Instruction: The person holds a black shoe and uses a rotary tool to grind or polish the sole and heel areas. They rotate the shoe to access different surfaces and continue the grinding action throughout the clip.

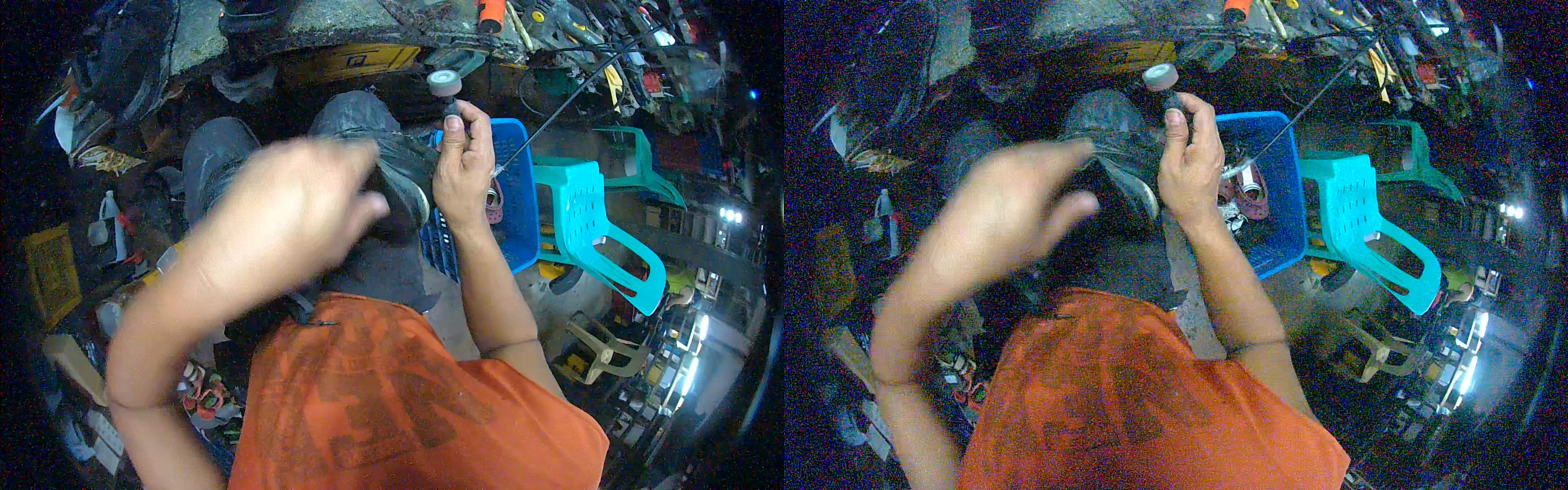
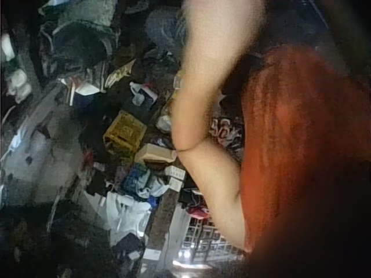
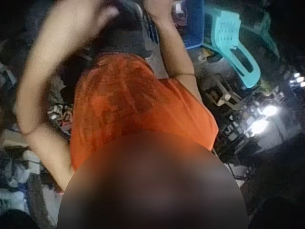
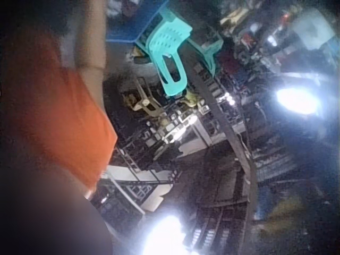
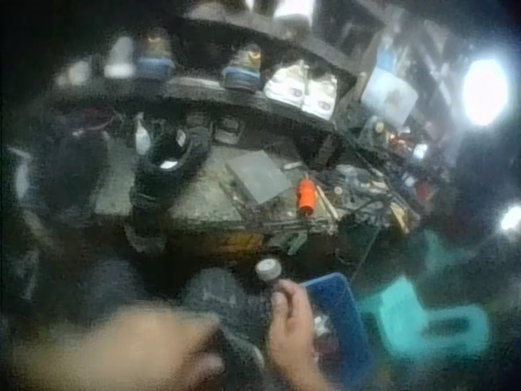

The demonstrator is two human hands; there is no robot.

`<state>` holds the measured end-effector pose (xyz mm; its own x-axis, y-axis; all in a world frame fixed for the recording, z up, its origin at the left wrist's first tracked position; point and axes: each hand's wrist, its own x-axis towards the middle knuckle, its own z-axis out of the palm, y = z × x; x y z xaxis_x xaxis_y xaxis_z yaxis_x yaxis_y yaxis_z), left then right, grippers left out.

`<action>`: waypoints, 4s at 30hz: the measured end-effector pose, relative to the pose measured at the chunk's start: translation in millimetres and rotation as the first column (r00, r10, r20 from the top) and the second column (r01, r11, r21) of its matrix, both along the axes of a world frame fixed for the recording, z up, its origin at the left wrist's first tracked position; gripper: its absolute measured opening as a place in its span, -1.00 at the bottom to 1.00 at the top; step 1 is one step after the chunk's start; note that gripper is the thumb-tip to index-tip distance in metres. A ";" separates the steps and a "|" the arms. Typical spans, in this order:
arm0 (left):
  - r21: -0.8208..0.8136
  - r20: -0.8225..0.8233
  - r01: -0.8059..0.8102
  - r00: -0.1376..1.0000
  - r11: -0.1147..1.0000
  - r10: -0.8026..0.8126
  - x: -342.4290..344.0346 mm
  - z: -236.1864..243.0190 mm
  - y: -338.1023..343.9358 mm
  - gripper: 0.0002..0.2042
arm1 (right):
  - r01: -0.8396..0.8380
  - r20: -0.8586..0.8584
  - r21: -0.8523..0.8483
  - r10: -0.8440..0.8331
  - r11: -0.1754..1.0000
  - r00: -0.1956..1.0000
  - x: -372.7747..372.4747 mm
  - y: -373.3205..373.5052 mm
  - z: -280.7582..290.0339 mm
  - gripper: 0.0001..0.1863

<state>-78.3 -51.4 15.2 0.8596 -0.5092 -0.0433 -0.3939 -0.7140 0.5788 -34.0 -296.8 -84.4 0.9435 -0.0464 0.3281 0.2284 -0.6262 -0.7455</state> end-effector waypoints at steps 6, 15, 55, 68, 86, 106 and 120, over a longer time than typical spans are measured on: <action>-0.185 -0.706 0.284 0.627 0.941 -0.328 102.6 -40.8 11.5 -0.19 | -0.075 0.120 0.016 0.072 0.997 0.990 0.4 -4.9 0.9 -0.70; -0.376 -0.750 -0.220 0.642 0.900 -0.157 71.8 -72.5 -1.7 -0.42 | -0.001 0.292 0.088 -0.025 0.996 0.956 53.3 -4.2 30.2 -0.66; -0.493 -0.319 -0.219 0.946 0.842 0.059 -91.3 -9.8 -20.3 -0.57 | -0.077 -0.118 -0.078 0.067 0.994 0.991 27.6 -4.3 -28.7 -0.67; -0.389 -0.861 -0.911 0.412 0.135 0.298 -6.4 -110.9 -12.2 -0.03 | 0.088 0.008 0.135 -0.090 0.987 0.996 -28.8 6.6 -27.4 -0.63; -0.460 -0.407 -0.803 0.570 0.379 0.714 -18.9 -157.0 -15.8 -0.26 | -0.374 -0.342 -0.238 0.283 0.896 0.896 -45.7 -58.4 59.2 -0.76; -0.182 0.328 -0.497 0.783 0.848 0.529 -58.2 -227.4 -17.4 -0.53 | -0.261 -0.361 -0.203 0.175 0.944 0.916 -82.6 -37.9 58.3 -0.74; -0.527 -0.315 -0.633 0.765 0.566 0.562 -60.8 -205.7 -37.3 -0.42 | -0.296 -0.387 -0.230 0.192 0.927 0.902 -93.5 -14.1 51.6 -0.73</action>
